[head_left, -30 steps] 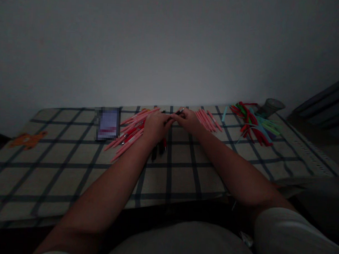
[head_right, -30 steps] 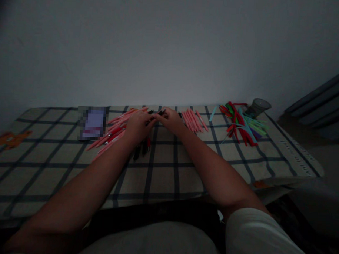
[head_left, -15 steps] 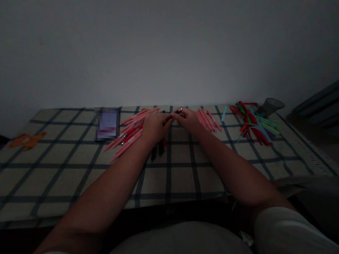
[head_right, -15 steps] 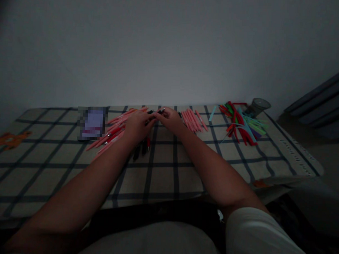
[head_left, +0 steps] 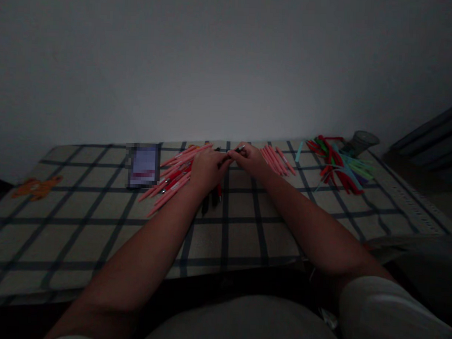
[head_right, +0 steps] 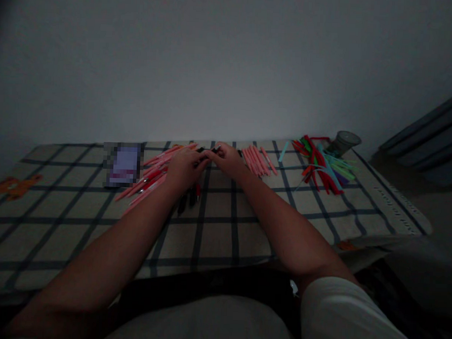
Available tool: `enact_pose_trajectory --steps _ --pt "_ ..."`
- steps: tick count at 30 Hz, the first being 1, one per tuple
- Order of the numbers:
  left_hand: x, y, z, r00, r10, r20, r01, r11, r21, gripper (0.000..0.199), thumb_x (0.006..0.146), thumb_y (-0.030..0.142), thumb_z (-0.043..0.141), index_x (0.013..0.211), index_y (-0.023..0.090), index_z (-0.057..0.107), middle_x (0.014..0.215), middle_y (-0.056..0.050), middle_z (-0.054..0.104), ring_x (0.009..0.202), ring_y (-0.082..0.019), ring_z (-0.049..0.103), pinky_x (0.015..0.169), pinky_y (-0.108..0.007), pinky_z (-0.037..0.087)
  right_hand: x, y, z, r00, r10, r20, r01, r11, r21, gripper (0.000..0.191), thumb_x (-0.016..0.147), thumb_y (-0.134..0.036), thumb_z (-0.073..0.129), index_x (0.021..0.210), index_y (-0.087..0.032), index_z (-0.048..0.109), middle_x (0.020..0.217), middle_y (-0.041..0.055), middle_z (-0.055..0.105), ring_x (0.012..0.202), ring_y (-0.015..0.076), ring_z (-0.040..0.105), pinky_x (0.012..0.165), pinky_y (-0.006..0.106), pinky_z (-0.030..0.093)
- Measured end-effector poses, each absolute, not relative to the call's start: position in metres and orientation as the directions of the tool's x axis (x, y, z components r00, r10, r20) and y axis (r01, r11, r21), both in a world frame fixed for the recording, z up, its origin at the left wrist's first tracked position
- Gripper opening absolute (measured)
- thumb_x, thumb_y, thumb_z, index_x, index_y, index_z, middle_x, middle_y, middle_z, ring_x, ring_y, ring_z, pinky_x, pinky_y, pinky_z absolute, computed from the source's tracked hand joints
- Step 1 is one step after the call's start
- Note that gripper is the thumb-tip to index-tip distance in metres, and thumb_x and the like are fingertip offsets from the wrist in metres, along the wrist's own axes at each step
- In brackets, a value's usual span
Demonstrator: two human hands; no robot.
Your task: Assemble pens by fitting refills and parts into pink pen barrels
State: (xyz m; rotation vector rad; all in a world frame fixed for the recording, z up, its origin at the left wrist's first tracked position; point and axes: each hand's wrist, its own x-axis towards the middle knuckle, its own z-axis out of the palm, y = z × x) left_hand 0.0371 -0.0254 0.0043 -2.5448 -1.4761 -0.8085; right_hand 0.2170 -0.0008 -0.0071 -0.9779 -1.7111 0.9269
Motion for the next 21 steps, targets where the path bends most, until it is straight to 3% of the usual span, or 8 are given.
enact_pose_trajectory --steps 10,16,21 --pt "0.0367 -0.0244 0.0021 0.384 0.784 0.488 0.834 -0.521 0.182 0.028 0.101 0.041 0.055 0.105 0.026 0.079 0.097 -0.008 0.078 0.109 -0.029 0.069 0.102 -0.046 0.049 0.2159 -0.0033 -0.0064 -0.253 0.904 0.345 0.177 0.394 -0.902 0.045 0.082 -0.065 0.07 0.082 -0.022 0.056 0.064 -0.0038 0.052 0.058 0.0115 0.041 0.053 0.027 0.03" --pt "0.0378 -0.0247 0.0026 0.385 0.787 0.482 0.838 -0.517 0.175 0.03 0.102 0.042 0.054 0.102 0.026 0.079 0.093 -0.007 0.078 0.101 -0.027 0.07 0.104 -0.045 0.048 0.2162 -0.0017 -0.0085 -0.247 0.909 0.335 0.197 0.385 -0.902 0.048 0.08 -0.067 0.069 0.085 -0.021 0.058 0.067 -0.0018 0.054 0.063 0.0136 0.047 0.054 0.028 0.032" --pt "0.0389 -0.0232 0.0017 0.39 0.834 0.39 0.868 -0.475 0.148 0.031 0.099 0.042 0.057 0.089 0.023 0.078 0.09 -0.01 0.077 0.095 -0.029 0.07 0.088 -0.043 0.052 0.2156 -0.0004 -0.0097 -0.229 0.914 0.337 0.248 0.389 -0.887 0.045 0.08 -0.065 0.07 0.083 -0.022 0.058 0.065 -0.0034 0.054 0.06 0.0132 0.047 0.055 0.028 0.034"
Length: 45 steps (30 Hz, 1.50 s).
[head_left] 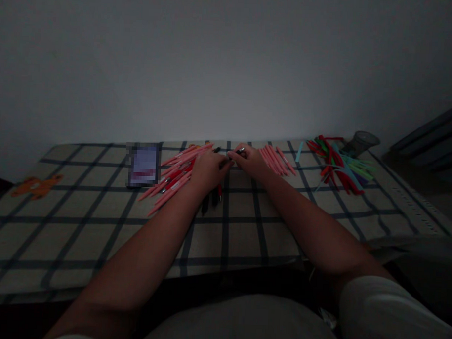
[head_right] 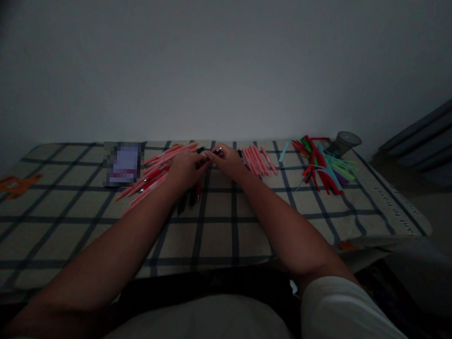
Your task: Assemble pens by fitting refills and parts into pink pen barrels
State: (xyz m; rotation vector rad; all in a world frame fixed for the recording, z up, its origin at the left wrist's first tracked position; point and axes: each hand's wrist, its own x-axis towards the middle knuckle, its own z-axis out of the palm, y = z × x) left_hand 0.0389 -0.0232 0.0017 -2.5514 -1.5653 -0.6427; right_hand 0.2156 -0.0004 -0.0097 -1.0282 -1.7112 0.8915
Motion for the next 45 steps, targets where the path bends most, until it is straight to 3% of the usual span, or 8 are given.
enact_pose_trajectory --steps 5,17,22,28,37,45 --pt "0.0396 -0.0225 0.0016 0.415 0.862 0.289 0.879 -0.462 0.115 0.028 0.096 0.038 0.057 0.09 0.019 0.077 0.094 -0.012 0.077 0.094 -0.03 0.07 0.08 -0.04 0.05 0.2131 -0.0041 -0.0065 -0.2 0.925 0.322 0.296 0.37 -0.881 0.041 0.08 -0.061 0.07 0.081 -0.022 0.056 0.061 -0.0051 0.053 0.057 0.0122 0.046 0.055 0.028 0.034" --pt "0.0369 -0.0223 -0.0001 0.375 0.812 0.447 0.835 -0.505 0.217 0.042 0.103 0.049 0.05 0.081 0.021 0.072 0.084 -0.008 0.074 0.087 -0.026 0.067 0.079 -0.037 0.046 0.2139 -0.0047 -0.0025 -0.164 0.921 0.354 0.205 0.383 -0.901 0.042 0.082 -0.061 0.07 0.079 -0.022 0.055 0.061 -0.0055 0.05 0.058 0.0105 0.044 0.054 0.026 0.032" --pt "0.0375 -0.0259 0.0021 0.353 0.798 0.489 0.821 -0.514 0.247 0.045 0.104 0.051 0.048 0.082 0.021 0.074 0.085 -0.009 0.074 0.091 -0.027 0.068 0.085 -0.038 0.048 0.2144 -0.0049 -0.0018 -0.159 0.936 0.315 0.159 0.339 -0.927 0.049 0.08 -0.069 0.07 0.078 -0.023 0.053 0.056 -0.007 0.047 0.053 0.0092 0.04 0.051 0.025 0.029" --pt "0.0378 -0.0279 0.0054 0.332 0.796 0.506 0.793 -0.526 0.308 0.043 0.106 0.045 0.044 0.098 0.022 0.08 0.096 -0.009 0.079 0.095 -0.026 0.07 0.091 -0.038 0.05 0.2178 -0.002 -0.0066 -0.114 0.933 0.34 0.163 0.356 -0.92 0.05 0.082 -0.071 0.069 0.08 -0.022 0.056 0.054 -0.0064 0.049 0.052 0.0096 0.042 0.05 0.024 0.029" --pt "0.0366 -0.0248 0.005 0.311 0.786 0.535 0.807 -0.516 0.288 0.046 0.107 0.043 0.04 0.093 0.021 0.078 0.096 -0.01 0.079 0.102 -0.028 0.071 0.102 -0.043 0.05 0.2181 0.0027 -0.0099 -0.238 0.916 0.324 0.099 0.355 -0.93 0.052 0.08 -0.072 0.069 0.084 -0.021 0.059 0.064 -0.0049 0.054 0.058 0.0101 0.048 0.055 0.025 0.038" --pt "0.0369 -0.0261 0.0066 0.309 0.788 0.533 0.797 -0.52 0.307 0.048 0.107 0.045 0.04 0.086 0.022 0.075 0.09 -0.009 0.078 0.098 -0.027 0.069 0.098 -0.04 0.049 0.2192 0.0021 -0.0077 -0.134 0.916 0.377 0.087 0.39 -0.917 0.049 0.084 -0.069 0.068 0.077 -0.022 0.055 0.062 -0.0046 0.051 0.057 0.01 0.047 0.055 0.025 0.038"
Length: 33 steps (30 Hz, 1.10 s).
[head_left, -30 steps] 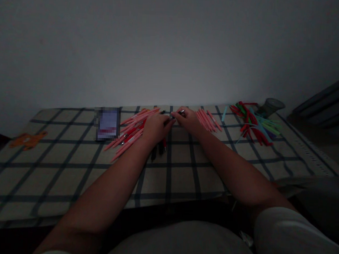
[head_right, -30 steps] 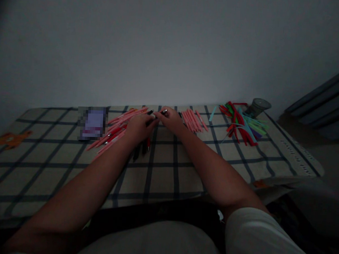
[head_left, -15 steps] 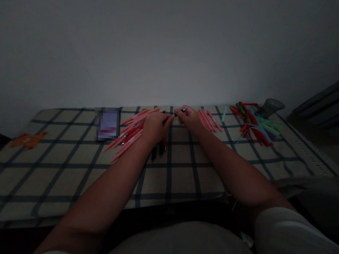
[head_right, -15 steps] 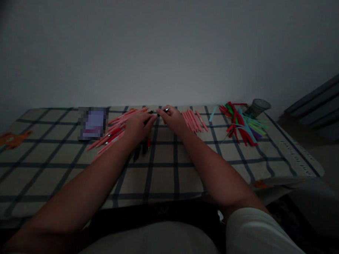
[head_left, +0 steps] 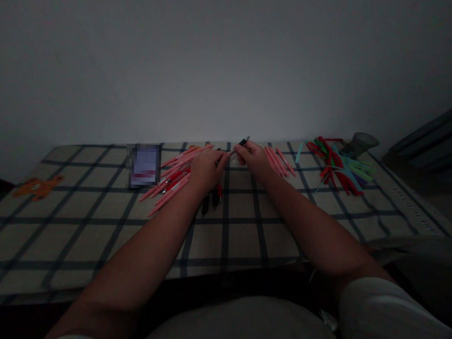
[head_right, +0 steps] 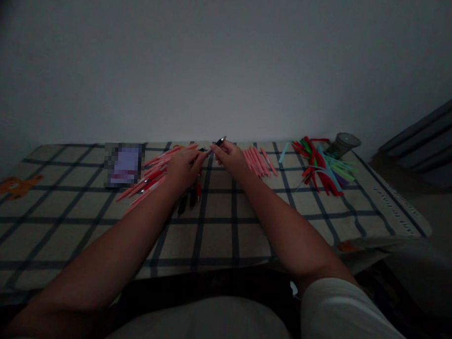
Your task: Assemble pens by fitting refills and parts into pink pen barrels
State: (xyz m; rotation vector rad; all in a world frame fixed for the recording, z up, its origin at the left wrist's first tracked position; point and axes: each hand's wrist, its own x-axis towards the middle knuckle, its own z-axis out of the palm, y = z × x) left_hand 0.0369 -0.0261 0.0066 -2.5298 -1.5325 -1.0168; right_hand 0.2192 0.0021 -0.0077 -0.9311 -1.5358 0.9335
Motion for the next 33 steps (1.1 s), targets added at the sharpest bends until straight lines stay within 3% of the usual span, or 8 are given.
enact_pose_trajectory --steps 8,15,20,27,33 --pt "0.037 -0.024 0.001 0.349 0.783 0.515 0.782 -0.546 0.3 0.04 0.104 0.049 0.049 0.102 0.023 0.08 0.092 -0.007 0.077 0.1 -0.027 0.069 0.103 -0.042 0.048 0.222 0.004 0.001 0.067 0.948 0.311 0.07 0.307 -0.949 0.051 0.087 -0.068 0.068 0.072 -0.024 0.046 0.062 -0.0046 0.048 0.055 0.0093 0.043 0.052 0.023 0.036" --pt "0.036 -0.022 0.0 0.299 0.797 0.525 0.795 -0.512 0.325 0.036 0.102 0.045 0.053 0.101 0.022 0.08 0.092 -0.008 0.077 0.101 -0.026 0.07 0.106 -0.043 0.049 0.222 0.004 0.0 -0.054 0.954 0.296 0.033 0.298 -0.954 0.046 0.083 -0.068 0.069 0.084 -0.022 0.061 0.075 -0.0018 0.062 0.057 0.0087 0.046 0.054 0.023 0.04" --pt "0.036 -0.021 0.0 0.323 0.786 0.526 0.785 -0.534 0.316 0.038 0.103 0.046 0.051 0.1 0.022 0.08 0.091 -0.008 0.077 0.102 -0.026 0.071 0.108 -0.043 0.049 0.224 0.008 -0.003 -0.093 0.954 0.284 0.01 0.286 -0.958 0.041 0.082 -0.061 0.074 0.083 -0.021 0.063 0.063 -0.0043 0.056 0.056 0.0098 0.049 0.053 0.023 0.04" --pt "0.034 -0.019 -0.003 0.329 0.79 0.518 0.79 -0.53 0.306 0.046 0.105 0.049 0.044 0.089 0.023 0.079 0.092 -0.009 0.078 0.102 -0.027 0.071 0.104 -0.043 0.051 0.248 0.019 0.011 0.169 0.944 0.283 0.046 0.279 -0.959 0.04 0.086 -0.061 0.069 0.085 -0.023 0.058 0.078 -0.0011 0.063 0.058 0.0091 0.049 0.053 0.022 0.041" --pt "0.032 -0.016 -0.005 0.296 0.805 0.515 0.798 -0.505 0.331 0.041 0.103 0.045 0.048 0.085 0.023 0.077 0.09 -0.008 0.078 0.097 -0.027 0.07 0.1 -0.043 0.052 0.285 0.028 0.015 0.36 0.907 0.218 0.172 0.165 -0.971 0.025 0.087 -0.044 0.067 0.084 -0.02 0.062 0.074 -0.0009 0.06 0.06 0.0119 0.051 0.056 0.025 0.042"
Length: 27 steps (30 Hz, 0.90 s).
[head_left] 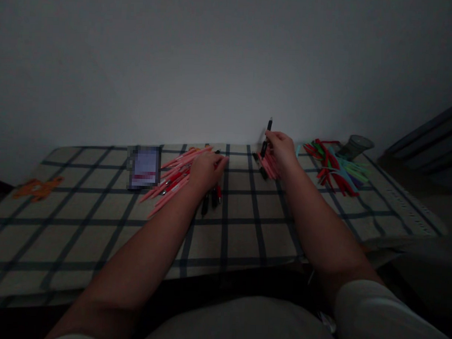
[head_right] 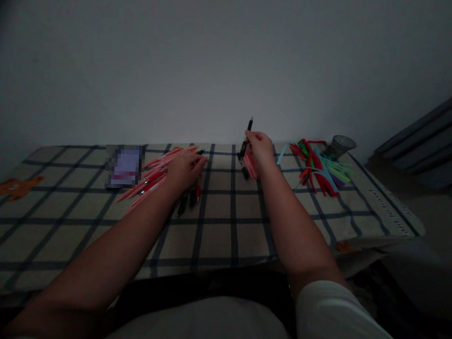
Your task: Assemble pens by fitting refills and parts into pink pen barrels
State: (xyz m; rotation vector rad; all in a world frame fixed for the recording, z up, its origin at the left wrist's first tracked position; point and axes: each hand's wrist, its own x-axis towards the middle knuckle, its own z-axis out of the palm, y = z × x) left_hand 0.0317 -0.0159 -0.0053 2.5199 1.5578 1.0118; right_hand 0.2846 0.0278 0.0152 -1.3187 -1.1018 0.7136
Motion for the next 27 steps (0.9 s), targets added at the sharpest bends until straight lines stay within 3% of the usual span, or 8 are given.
enact_pose_trajectory --steps 6,10,14,20,27 --pt "0.03 -0.014 -0.007 0.265 0.808 0.527 0.794 -0.493 0.355 0.038 0.102 0.041 0.049 0.088 0.022 0.078 0.094 -0.009 0.079 0.107 -0.029 0.07 0.102 -0.045 0.052 0.307 0.028 0.015 0.381 0.891 0.246 0.452 0.053 -0.891 0.029 0.085 -0.037 0.067 0.096 -0.012 0.074 0.087 0.0083 0.073 0.076 0.0191 0.064 0.07 0.03 0.049" --pt "0.029 -0.012 -0.008 0.261 0.81 0.525 0.785 -0.495 0.373 0.035 0.101 0.039 0.05 0.086 0.023 0.078 0.096 -0.009 0.08 0.122 -0.029 0.067 0.108 -0.045 0.05 0.315 0.029 0.014 0.324 0.914 0.245 0.656 -0.031 -0.754 0.031 0.086 -0.033 0.066 0.101 -0.008 0.078 0.094 0.0135 0.077 0.083 0.0217 0.069 0.075 0.031 0.05" --pt "0.029 -0.012 -0.009 0.262 0.811 0.523 0.78 -0.497 0.38 0.037 0.102 0.04 0.049 0.087 0.023 0.078 0.096 -0.009 0.08 0.12 -0.029 0.068 0.107 -0.046 0.051 0.313 0.026 0.013 0.246 0.945 0.217 0.816 -0.082 -0.572 0.03 0.086 -0.033 0.067 0.104 -0.012 0.08 0.095 0.0136 0.078 0.085 0.023 0.07 0.077 0.032 0.05" --pt "0.03 -0.012 -0.009 0.247 0.816 0.522 0.782 -0.486 0.39 0.033 0.101 0.037 0.052 0.084 0.023 0.077 0.098 -0.009 0.08 0.125 -0.029 0.066 0.108 -0.046 0.051 0.303 0.016 0.018 0.203 0.962 0.183 0.916 -0.12 -0.383 0.032 0.085 -0.042 0.069 0.105 -0.02 0.081 0.103 0.0137 0.078 0.094 0.0275 0.071 0.079 0.036 0.051" --pt "0.029 -0.011 -0.009 0.242 0.822 0.516 0.788 -0.476 0.389 0.032 0.101 0.036 0.052 0.085 0.022 0.077 0.099 -0.01 0.08 0.124 -0.029 0.067 0.108 -0.047 0.05 0.302 0.014 0.017 0.187 0.971 0.152 0.948 -0.138 -0.286 0.033 0.086 -0.045 0.069 0.109 -0.024 0.08 0.111 0.0124 0.079 0.101 0.0314 0.072 0.08 0.039 0.052"
